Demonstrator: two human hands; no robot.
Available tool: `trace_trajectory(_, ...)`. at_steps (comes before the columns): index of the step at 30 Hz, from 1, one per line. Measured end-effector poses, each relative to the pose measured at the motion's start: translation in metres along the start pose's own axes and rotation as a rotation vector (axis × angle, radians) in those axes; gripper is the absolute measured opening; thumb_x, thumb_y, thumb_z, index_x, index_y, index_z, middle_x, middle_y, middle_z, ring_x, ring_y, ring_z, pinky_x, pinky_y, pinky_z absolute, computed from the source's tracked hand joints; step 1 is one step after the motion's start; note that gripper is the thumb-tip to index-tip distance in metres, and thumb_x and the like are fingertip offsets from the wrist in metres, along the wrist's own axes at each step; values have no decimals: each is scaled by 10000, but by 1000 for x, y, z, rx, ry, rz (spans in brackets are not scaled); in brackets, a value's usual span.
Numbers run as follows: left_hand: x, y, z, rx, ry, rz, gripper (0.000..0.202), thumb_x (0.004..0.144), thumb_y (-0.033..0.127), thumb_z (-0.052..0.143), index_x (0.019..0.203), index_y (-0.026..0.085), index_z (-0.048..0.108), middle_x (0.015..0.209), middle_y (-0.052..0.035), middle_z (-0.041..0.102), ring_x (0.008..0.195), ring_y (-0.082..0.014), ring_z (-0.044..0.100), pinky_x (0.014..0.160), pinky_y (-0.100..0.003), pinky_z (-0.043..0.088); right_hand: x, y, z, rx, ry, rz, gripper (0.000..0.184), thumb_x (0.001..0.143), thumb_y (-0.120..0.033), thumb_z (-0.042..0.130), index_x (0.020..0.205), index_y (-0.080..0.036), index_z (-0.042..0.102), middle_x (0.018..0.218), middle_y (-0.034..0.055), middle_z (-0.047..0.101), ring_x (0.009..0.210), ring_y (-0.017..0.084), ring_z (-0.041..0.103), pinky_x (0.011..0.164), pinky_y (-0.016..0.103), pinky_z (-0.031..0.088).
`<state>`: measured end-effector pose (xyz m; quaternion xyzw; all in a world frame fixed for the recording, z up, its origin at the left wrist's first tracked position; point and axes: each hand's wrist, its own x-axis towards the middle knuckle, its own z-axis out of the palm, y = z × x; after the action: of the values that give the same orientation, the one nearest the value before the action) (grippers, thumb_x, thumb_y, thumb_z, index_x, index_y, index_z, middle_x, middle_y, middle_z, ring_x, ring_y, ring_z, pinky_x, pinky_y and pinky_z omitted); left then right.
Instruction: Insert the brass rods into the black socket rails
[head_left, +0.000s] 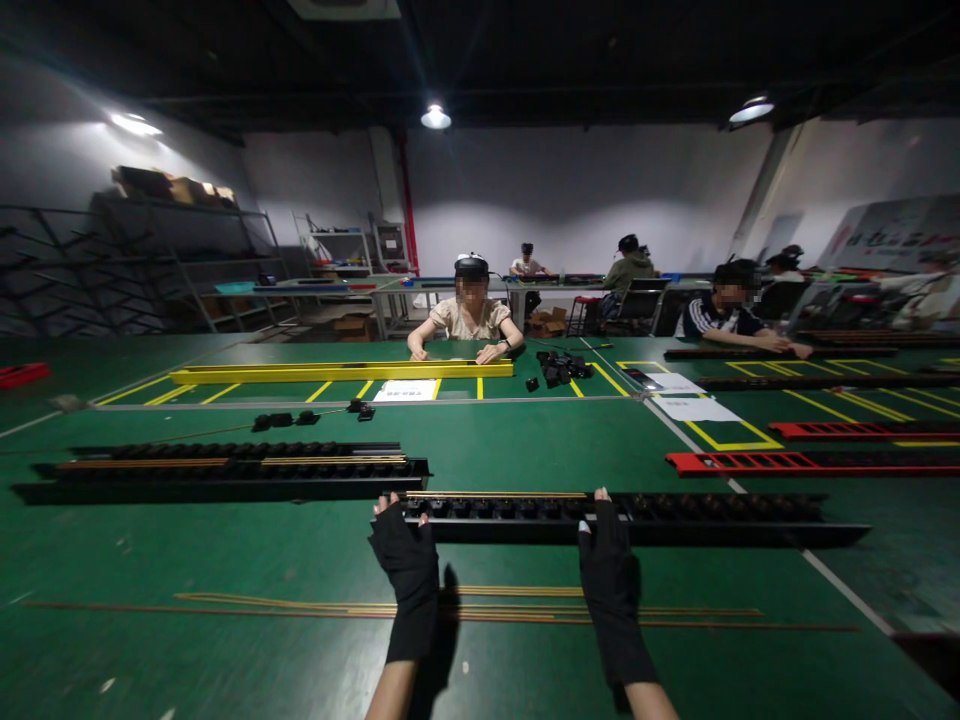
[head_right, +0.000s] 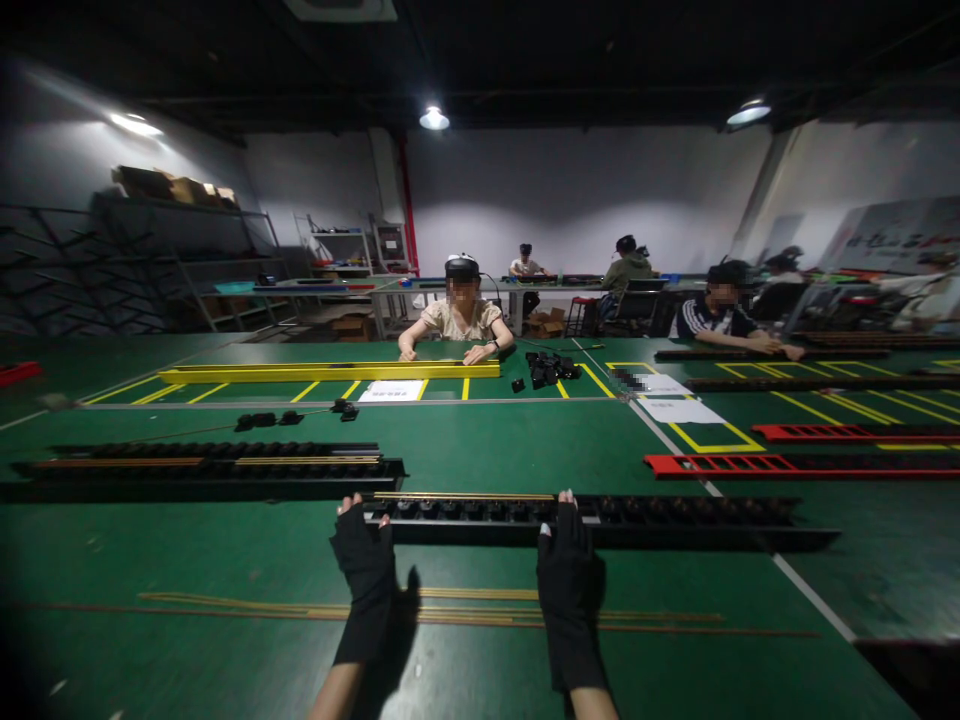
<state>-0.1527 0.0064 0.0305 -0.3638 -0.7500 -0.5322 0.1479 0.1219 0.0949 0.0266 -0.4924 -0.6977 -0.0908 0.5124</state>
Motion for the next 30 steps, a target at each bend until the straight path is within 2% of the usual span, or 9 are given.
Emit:
trace_trajectory(2, -6, 14, 10, 1, 13, 37, 576, 924, 346, 472, 1454, 132, 402, 1520, -229, 415, 1490, -358, 275, 1191, -622, 220, -4, -7, 7, -6, 9, -41, 522, 1019, -311, 316, 1515, -164, 383, 1450, 152, 539, 1364, 247, 485, 1122, 467, 412)
trace_trajectory(5, -17, 41, 32, -10, -47, 163, 509, 960, 315, 418, 1447, 168, 444, 1512, -180, 459, 1498, -303, 284, 1204, -573, 243, -6, -26, 24, 20, -41, -157, 525, 1005, -246, 315, 1521, -169, 377, 1467, 135, 530, 1406, 229, 443, 1148, 465, 379)
trace_trajectory(8, -25, 61, 56, -2, -178, 373, 468, 976, 263, 390, 1431, 203, 480, 1476, -138, 521, 1453, -253, 383, 1195, -524, 294, -2, -45, 48, -25, -114, -265, 501, 998, -233, 339, 1484, -179, 446, 1456, 125, 544, 1411, 239, 440, 1169, 481, 324)
trace_trajectory(10, -26, 66, 71, 32, -226, 447, 469, 972, 235, 393, 1431, 203, 486, 1455, -129, 546, 1427, -246, 425, 1189, -518, 310, 1, -54, 64, -50, -131, -311, 470, 990, -206, 346, 1422, -184, 532, 1428, 119, 572, 1386, 248, 471, 1176, 494, 291)
trace_trajectory(14, -24, 62, 91, 75, -203, 495, 403, 949, 177, 412, 1297, 202, 613, 1316, -114, 658, 1269, -232, 588, 1152, -493, 373, 1, -61, 90, -32, -162, -294, 448, 964, -130, 350, 1297, -185, 645, 1337, 107, 647, 1286, 239, 565, 1162, 475, 299)
trace_trajectory(18, -29, 55, 99, 47, -188, 554, 328, 927, 168, 453, 1136, 231, 697, 1099, -82, 751, 1043, -211, 691, 1154, -497, 371, -7, -59, 101, 20, -128, -270, 386, 964, -158, 407, 1230, -201, 682, 1202, 90, 722, 1178, 218, 636, 1128, 440, 352)
trace_trajectory(24, -42, 44, 109, 28, -44, 560, 336, 910, 208, 500, 1205, 222, 660, 1128, -103, 742, 1074, -246, 689, 1070, -513, 447, -16, -51, 114, -13, 11, -300, 351, 943, -157, 442, 1166, -212, 707, 1152, 73, 741, 1160, 236, 656, 1120, 453, 371)
trace_trajectory(28, -50, 34, 122, 10, -71, 524, 343, 900, 222, 520, 1199, 288, 675, 1166, -100, 730, 1107, -273, 683, 999, -516, 506, -26, -35, 137, -64, 77, -384, 296, 924, -238, 486, 1069, -239, 744, 1074, 58, 765, 1045, 247, 704, 1065, 431, 420)
trace_trajectory(30, -51, 31, 122, 8, -74, 515, 373, 902, 208, 520, 1244, 274, 653, 1180, -102, 725, 1137, -272, 672, 1014, -503, 495, -30, -26, 147, -80, 61, -386, 316, 923, -257, 462, 1037, -250, 757, 1040, 55, 772, 1011, 241, 714, 1019, 411, 457)
